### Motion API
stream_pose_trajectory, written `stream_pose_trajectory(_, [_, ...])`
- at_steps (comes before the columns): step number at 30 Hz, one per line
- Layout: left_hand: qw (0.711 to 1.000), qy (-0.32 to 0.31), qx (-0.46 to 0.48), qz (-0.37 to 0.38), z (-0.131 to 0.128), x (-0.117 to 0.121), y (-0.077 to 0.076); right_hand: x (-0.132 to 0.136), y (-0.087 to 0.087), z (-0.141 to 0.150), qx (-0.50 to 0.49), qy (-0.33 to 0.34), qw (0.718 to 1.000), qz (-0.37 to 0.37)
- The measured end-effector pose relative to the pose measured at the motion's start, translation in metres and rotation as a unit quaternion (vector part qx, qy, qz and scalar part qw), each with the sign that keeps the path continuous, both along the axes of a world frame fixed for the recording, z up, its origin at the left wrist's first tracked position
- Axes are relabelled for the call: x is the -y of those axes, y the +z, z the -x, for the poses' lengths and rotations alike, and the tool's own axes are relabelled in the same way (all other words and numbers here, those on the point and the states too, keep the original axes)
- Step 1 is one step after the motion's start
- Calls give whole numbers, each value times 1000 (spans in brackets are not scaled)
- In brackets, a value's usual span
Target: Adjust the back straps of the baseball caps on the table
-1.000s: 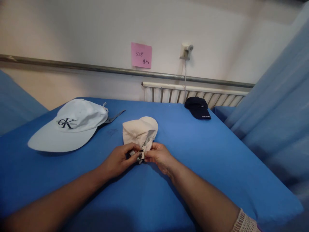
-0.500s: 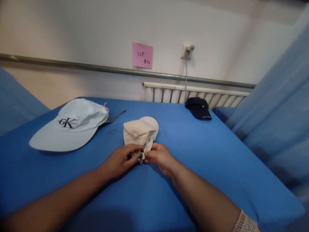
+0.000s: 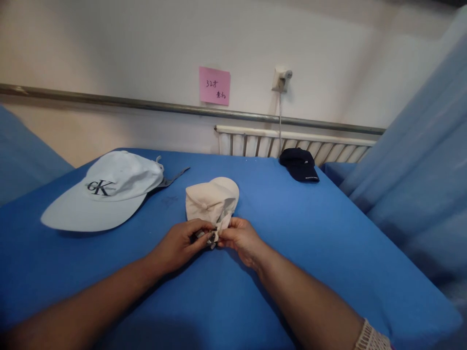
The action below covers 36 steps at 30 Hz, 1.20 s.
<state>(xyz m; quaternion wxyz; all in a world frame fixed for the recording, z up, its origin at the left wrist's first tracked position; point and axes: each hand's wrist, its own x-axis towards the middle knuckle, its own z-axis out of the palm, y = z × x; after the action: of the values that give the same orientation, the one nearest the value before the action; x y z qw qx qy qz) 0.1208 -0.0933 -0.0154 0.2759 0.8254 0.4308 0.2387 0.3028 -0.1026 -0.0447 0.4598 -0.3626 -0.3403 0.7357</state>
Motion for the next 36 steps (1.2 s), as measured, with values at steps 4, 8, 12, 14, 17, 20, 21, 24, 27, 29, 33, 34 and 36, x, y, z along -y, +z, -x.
stream_pose_trajectory(4, [999, -28, -21, 6, -1, 3, 5, 0, -1, 0, -4, -10, 1000, 9])
stream_pose_trajectory(8, [998, -41, -35, 19, -1, 8, 7, -1, -2, -2, -8, -26, 999, 32])
stream_pose_trajectory(12, [999, 7, -47, 24, -3, 8, 3, 1, 2, -6, -26, 3, 998, 54])
stream_pose_trajectory(14, [998, 35, -40, 31, -5, 5, 0, 3, 6, -9, -25, 25, 998, 45])
stream_pose_trajectory(17, [997, 43, 3, 62, -7, 0, -3, 6, 14, -14, 21, 47, 999, 10])
stream_pose_trajectory(20, [993, 47, 53, 93, -8, -3, -4, 7, 18, -15, 96, 43, 994, -38])
stream_pose_trajectory(21, [991, 52, 66, 103, -8, -4, -4, 7, 18, -13, 120, 40, 990, -59])
stream_pose_trajectory(24, [986, 72, 93, 121, -8, -6, -5, 9, 15, -8, 154, 48, 976, -144])
stream_pose_trajectory(27, [982, 96, 108, 125, -8, -9, -5, 10, 6, -3, 150, 71, 959, -231])
stream_pose_trajectory(29, [974, 94, 132, 157, -7, -11, -6, 9, -2, -3, 177, 66, 949, -250])
stream_pose_trajectory(33, [936, 62, 216, 272, -7, -15, -7, 1, -13, -4, 241, -1, 935, -261])
stream_pose_trajectory(34, [925, 54, 235, 294, -6, -16, -7, -1, -14, -3, 245, -13, 932, -266])
stream_pose_trajectory(36, [906, 42, 261, 332, -4, -17, -7, -3, -14, -2, 245, -25, 930, -274])
